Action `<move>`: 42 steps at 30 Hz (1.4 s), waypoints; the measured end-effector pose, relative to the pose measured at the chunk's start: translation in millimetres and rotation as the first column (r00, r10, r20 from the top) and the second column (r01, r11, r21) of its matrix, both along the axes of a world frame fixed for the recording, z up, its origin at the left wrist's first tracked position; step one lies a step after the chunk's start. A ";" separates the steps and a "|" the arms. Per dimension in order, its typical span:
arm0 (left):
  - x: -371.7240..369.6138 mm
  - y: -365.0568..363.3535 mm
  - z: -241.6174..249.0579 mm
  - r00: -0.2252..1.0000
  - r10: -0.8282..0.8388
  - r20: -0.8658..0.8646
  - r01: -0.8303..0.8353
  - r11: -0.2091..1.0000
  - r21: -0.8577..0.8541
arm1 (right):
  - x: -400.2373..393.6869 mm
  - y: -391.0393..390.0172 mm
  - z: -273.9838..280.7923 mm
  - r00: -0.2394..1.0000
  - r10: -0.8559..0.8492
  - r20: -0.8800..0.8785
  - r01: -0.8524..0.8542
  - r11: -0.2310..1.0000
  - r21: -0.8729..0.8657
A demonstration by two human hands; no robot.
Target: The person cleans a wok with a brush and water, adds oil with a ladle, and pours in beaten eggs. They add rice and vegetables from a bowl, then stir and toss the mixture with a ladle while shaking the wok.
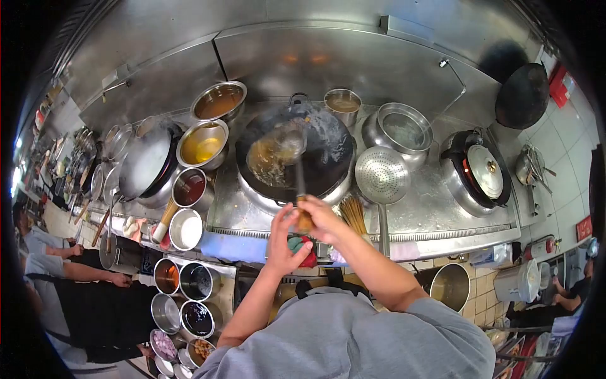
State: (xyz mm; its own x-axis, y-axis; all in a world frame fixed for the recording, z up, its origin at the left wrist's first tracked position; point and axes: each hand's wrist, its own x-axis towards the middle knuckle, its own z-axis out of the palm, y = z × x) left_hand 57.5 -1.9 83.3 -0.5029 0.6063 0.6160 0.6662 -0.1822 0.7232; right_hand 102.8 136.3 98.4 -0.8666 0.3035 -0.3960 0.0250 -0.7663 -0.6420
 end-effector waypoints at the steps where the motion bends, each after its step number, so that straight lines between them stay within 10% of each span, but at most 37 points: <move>1: -1.5 9.5 -2.3 1.000 -0.002 0.003 0.002 1.000 -0.002 | -1.1 1.8 -1.2 0.985 0.160 0.066 -0.164 0.985 0.053; 3: -9.5 31.0 -10.9 0.996 0.077 0.037 -0.081 0.990 0.119 | 2.0 1.6 -43.7 0.976 0.209 0.054 -0.214 0.971 0.111; 4: -17.9 38.5 -8.0 0.979 0.092 -0.184 -0.081 0.994 0.071 | 16.2 9.7 -54.0 0.939 0.284 0.193 -0.342 0.825 0.450; 6: -25.6 58.2 16.5 0.968 0.000 -0.252 0.012 0.999 0.045 | 58.7 29.9 -82.7 0.841 0.120 0.527 -0.540 0.143 0.829; 7: -29.8 67.2 32.7 0.945 -0.086 -0.317 0.095 0.995 0.013 | 83.2 36.8 -100.3 0.791 -0.121 0.599 -0.606 -0.279 0.744; 13: -33.5 112.1 95.7 0.929 -0.321 -0.183 0.320 0.947 -0.034 | 150.3 77.8 -160.5 0.465 -0.273 0.842 -0.883 -0.218 0.416; 15: -35.9 110.2 105.7 0.989 -0.148 0.019 0.141 0.970 0.198 | 164.6 109.3 -176.6 0.816 0.009 0.578 -0.523 0.436 0.732; 17: -53.5 99.1 90.4 0.967 0.033 0.254 -0.122 0.932 0.342 | 183.8 108.2 -81.0 0.929 -0.010 0.370 -0.068 0.978 0.198; 19: -61.8 70.6 74.4 0.838 -0.078 0.539 -0.176 0.897 0.404 | 212.6 118.5 -68.4 0.950 -0.171 0.260 0.056 0.916 0.398; 23: -45.8 21.5 36.7 0.668 0.043 0.743 -0.258 0.950 0.177 | 175.3 152.0 -3.1 0.917 -0.346 0.199 -0.218 -0.017 0.976; 30: -62.9 14.6 57.5 0.671 0.062 0.739 -0.292 0.938 0.186 | -69.2 200.1 -33.1 0.875 0.071 0.479 -0.434 -0.320 0.842; 34: -96.2 22.8 55.7 0.690 0.079 0.719 -0.277 0.947 0.162 | -122.9 177.7 -17.2 0.785 -0.257 0.564 -0.612 -0.466 0.639; 42: -123.6 30.4 60.3 0.931 0.116 0.347 -0.156 0.984 0.090 | -102.0 189.1 -20.2 0.807 -0.245 0.538 -0.559 -0.611 0.561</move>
State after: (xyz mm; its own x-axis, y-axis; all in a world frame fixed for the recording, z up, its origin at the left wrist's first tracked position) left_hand -66.1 28.5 143.6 -0.7666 0.4530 0.4550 0.4093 -0.2012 0.8899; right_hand 0.8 325.4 78.2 -0.9446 0.3250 -0.0466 0.3258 0.9453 -0.0124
